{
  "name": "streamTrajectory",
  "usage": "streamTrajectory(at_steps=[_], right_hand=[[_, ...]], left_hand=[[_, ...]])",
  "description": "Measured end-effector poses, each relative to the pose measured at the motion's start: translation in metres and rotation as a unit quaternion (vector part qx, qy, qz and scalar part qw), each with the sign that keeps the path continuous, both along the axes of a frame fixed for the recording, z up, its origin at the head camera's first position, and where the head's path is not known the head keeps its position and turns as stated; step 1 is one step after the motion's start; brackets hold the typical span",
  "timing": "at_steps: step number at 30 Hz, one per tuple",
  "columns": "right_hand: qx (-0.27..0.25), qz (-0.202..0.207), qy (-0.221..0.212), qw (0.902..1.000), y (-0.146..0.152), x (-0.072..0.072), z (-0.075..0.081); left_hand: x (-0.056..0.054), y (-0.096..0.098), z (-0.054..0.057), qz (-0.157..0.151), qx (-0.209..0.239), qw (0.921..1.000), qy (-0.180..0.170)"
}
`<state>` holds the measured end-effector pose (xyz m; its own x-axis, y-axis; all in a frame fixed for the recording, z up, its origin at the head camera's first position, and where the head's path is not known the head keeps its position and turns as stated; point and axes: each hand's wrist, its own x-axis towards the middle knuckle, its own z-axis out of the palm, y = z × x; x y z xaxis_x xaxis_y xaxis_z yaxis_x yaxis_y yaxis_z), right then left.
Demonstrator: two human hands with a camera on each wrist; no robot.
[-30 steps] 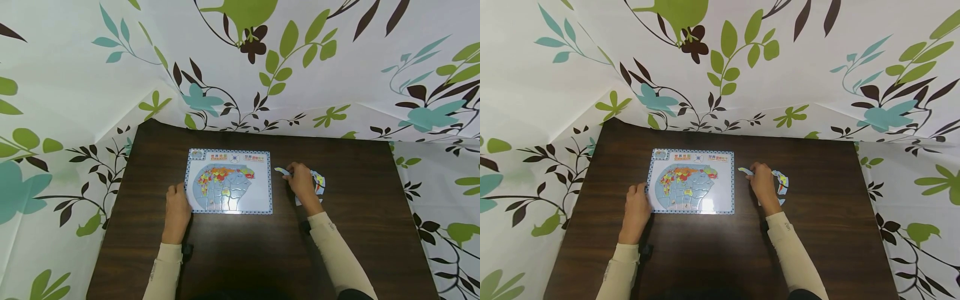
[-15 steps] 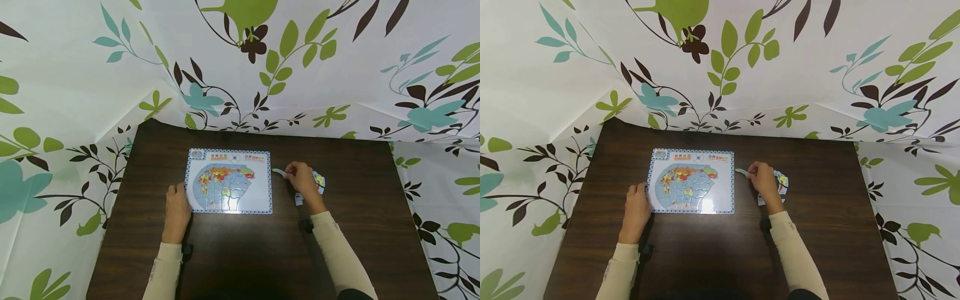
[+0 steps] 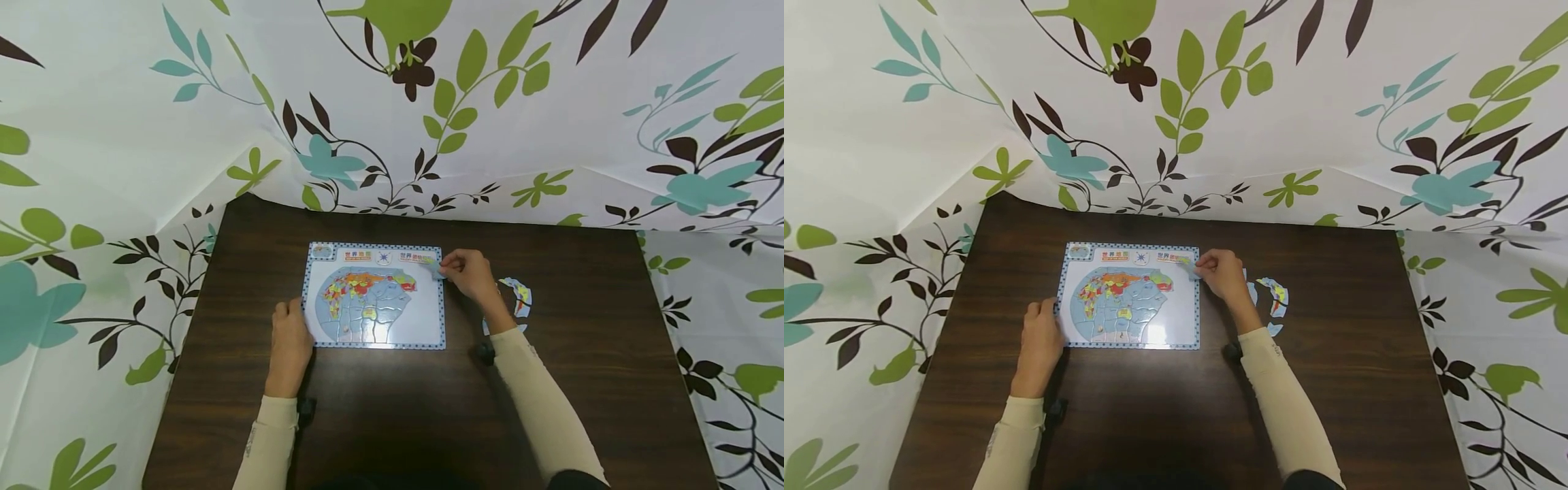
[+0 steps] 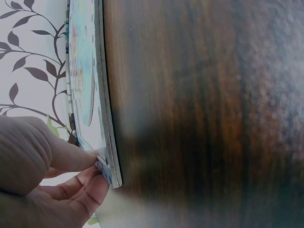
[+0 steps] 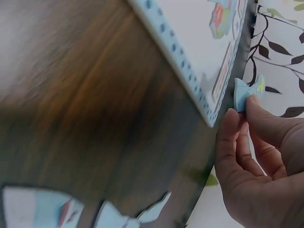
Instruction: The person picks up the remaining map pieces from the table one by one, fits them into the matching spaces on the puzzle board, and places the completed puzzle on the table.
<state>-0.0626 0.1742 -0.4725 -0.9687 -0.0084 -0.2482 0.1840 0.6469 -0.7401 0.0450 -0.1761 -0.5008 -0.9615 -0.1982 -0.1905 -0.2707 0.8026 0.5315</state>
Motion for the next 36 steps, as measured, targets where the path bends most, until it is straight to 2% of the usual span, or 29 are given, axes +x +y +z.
streamTrajectory(at_steps=[5,10,15,21,30,36], right_hand=[[-0.003,-0.008,-0.004,1.0,-0.016,-0.009,-0.003],[0.002,-0.01,-0.035,0.9994,-0.029,-0.012,-0.006],[0.01,-0.003,-0.049,0.9987,-0.037,-0.011,-0.01],[0.039,0.005,-0.047,0.9981,-0.04,-0.006,-0.013],[0.078,0.021,-0.047,0.9956,-0.043,-0.003,-0.01],[0.085,0.025,-0.039,0.9953,-0.046,-0.002,-0.008]], left_hand=[[0.0,0.0,-0.001,-0.001,-0.003,0.9999,0.01],[0.0,-0.001,-0.002,-0.001,-0.001,1.0,0.009],[0.001,-0.001,-0.002,0.0,-0.002,0.9999,0.012],[0.001,-0.001,-0.001,-0.003,-0.001,0.9999,0.014],[0.001,0.001,0.0,0.001,-0.005,0.9999,0.009],[0.001,0.0,0.0,0.0,-0.003,1.0,0.005]])
